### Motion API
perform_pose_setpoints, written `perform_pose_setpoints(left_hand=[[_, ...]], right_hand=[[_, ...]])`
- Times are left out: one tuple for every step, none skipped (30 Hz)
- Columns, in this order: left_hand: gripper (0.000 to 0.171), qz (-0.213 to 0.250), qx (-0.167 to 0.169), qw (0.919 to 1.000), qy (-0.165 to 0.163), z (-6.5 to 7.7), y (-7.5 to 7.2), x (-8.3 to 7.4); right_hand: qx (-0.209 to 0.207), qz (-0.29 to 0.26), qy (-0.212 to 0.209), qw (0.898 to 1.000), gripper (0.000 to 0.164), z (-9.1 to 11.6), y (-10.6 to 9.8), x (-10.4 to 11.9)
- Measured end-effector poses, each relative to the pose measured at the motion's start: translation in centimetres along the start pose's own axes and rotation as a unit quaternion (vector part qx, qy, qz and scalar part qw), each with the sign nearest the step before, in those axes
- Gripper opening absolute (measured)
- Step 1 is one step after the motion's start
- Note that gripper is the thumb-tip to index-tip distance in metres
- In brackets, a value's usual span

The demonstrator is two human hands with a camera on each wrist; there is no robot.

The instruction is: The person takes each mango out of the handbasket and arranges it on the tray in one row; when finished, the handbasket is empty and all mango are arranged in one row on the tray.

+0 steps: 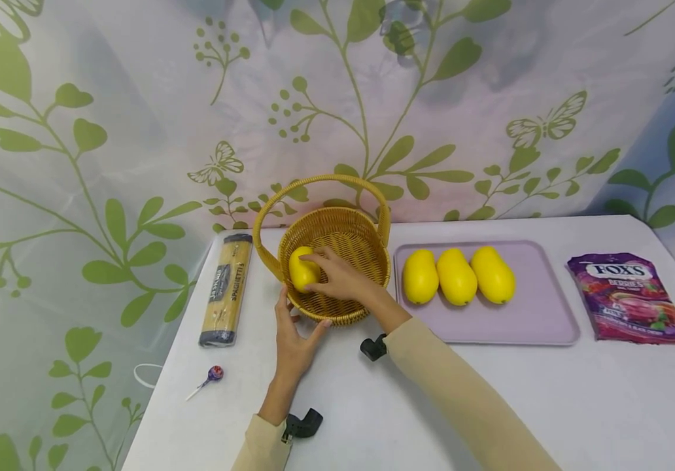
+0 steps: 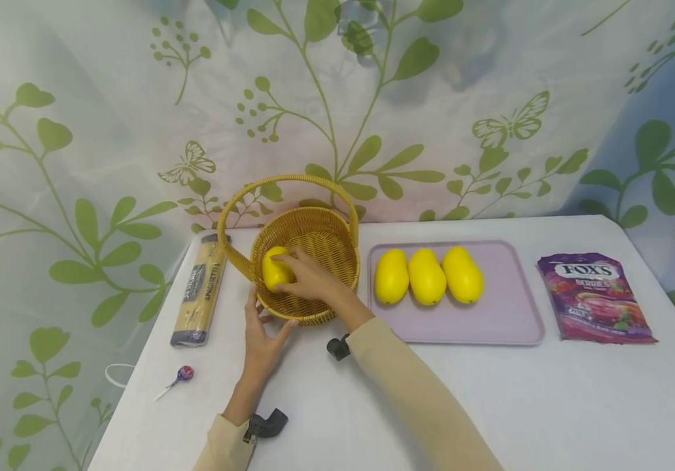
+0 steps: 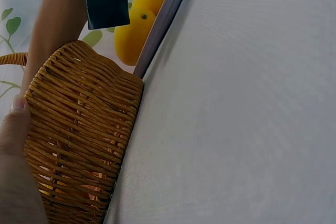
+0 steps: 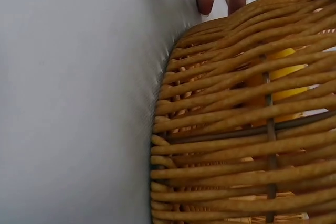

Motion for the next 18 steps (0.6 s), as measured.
perform_pose_setpoints(left_hand=[[0.107, -0.001, 0.0, 1.0, 0.0, 0.0, 0.0, 0.0], [0.107, -0.003, 0.0, 1.0, 0.003, 0.0, 0.0, 0.0], [0.107, -0.005, 0.0, 1.0, 0.006, 0.0, 0.0, 0.0], [0.107, -0.006, 0.0, 0.9999, 0.008, 0.0, 0.0, -0.1], [0.106, -0.007, -0.001, 0.9999, 0.012, 0.0, 0.0, -0.1], [0.107, -0.007, 0.0, 0.9999, 0.013, 0.0, 0.0, -0.1], [0.107, -0.007, -0.001, 0.9999, 0.013, 0.0, 0.0, -0.1], [0.107, -0.007, -0.001, 0.9999, 0.013, 0.0, -0.1, -0.1], [0.107, -0.004, -0.001, 0.9999, 0.011, 0.0, -0.1, -0.1], [0.107, -0.003, 0.0, 1.0, 0.008, 0.0, -0.1, 0.0], [0.107, -0.003, -0.001, 1.0, 0.008, 0.0, -0.1, 0.0], [0.108, -0.002, 0.0, 1.0, 0.004, 0.0, -0.1, 0.0], [0.108, -0.002, 0.001, 1.0, 0.003, 0.0, -0.1, 0.0], [0.108, -0.002, 0.001, 1.0, 0.0, 0.0, 0.0, 0.0], [0.108, -0.001, 0.002, 1.0, -0.001, 0.0, 0.0, 0.1], [0.108, -0.002, 0.002, 1.0, -0.002, 0.0, 0.0, 0.1], [0.108, -0.003, 0.002, 1.0, -0.002, 0.0, 0.0, 0.1], [0.108, -0.001, 0.003, 1.0, -0.004, 0.0, 0.0, 0.1]], right_hand=[[0.005, 0.001, 0.001, 1.0, 0.067, -0.1, 0.1, 0.0], [0.011, 0.004, 0.003, 1.0, 0.067, -0.2, 0.3, -0.1], [0.016, 0.005, 0.004, 1.0, 0.067, -0.4, 0.4, -0.1], [0.021, 0.006, 0.005, 1.0, 0.068, -0.5, 0.6, -0.2], [0.024, 0.006, 0.006, 1.0, 0.068, -0.6, 0.7, -0.2], [0.027, 0.004, 0.007, 1.0, 0.069, -0.7, 0.8, -0.3], [0.029, -0.001, 0.01, 1.0, 0.07, -0.8, 0.8, -0.4], [0.03, -0.008, 0.014, 0.999, 0.071, -0.8, 0.8, -0.5], [0.032, -0.013, 0.016, 0.999, 0.072, -0.9, 0.9, -0.5], [0.035, -0.016, 0.019, 0.999, 0.073, -0.9, 0.9, -0.6], [0.04, -0.019, 0.022, 0.999, 0.074, -0.9, 1.0, -0.7], [0.046, -0.02, 0.025, 0.998, 0.074, -0.9, 1.1, -0.7], [0.052, -0.023, 0.027, 0.998, 0.074, -0.9, 1.2, -0.7], [0.056, -0.024, 0.026, 0.998, 0.073, -0.8, 1.3, -0.7], [0.058, -0.025, 0.024, 0.998, 0.071, -0.8, 1.3, -0.6], [0.061, -0.024, 0.02, 0.998, 0.069, -0.8, 1.4, -0.6], [0.062, -0.023, 0.015, 0.998, 0.067, -0.8, 1.4, -0.5], [0.061, -0.02, 0.009, 0.998, 0.065, -0.8, 1.4, -0.4]])
Point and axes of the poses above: each hand's wrist, its own z-axis away from the middle knuckle, its own y-axis out of the palm, x = y × z, the point moved 10 cm from there along -z, towards the middle knuckle, and after that the axes turned 4 degrees about z, right-handed, at the moved point
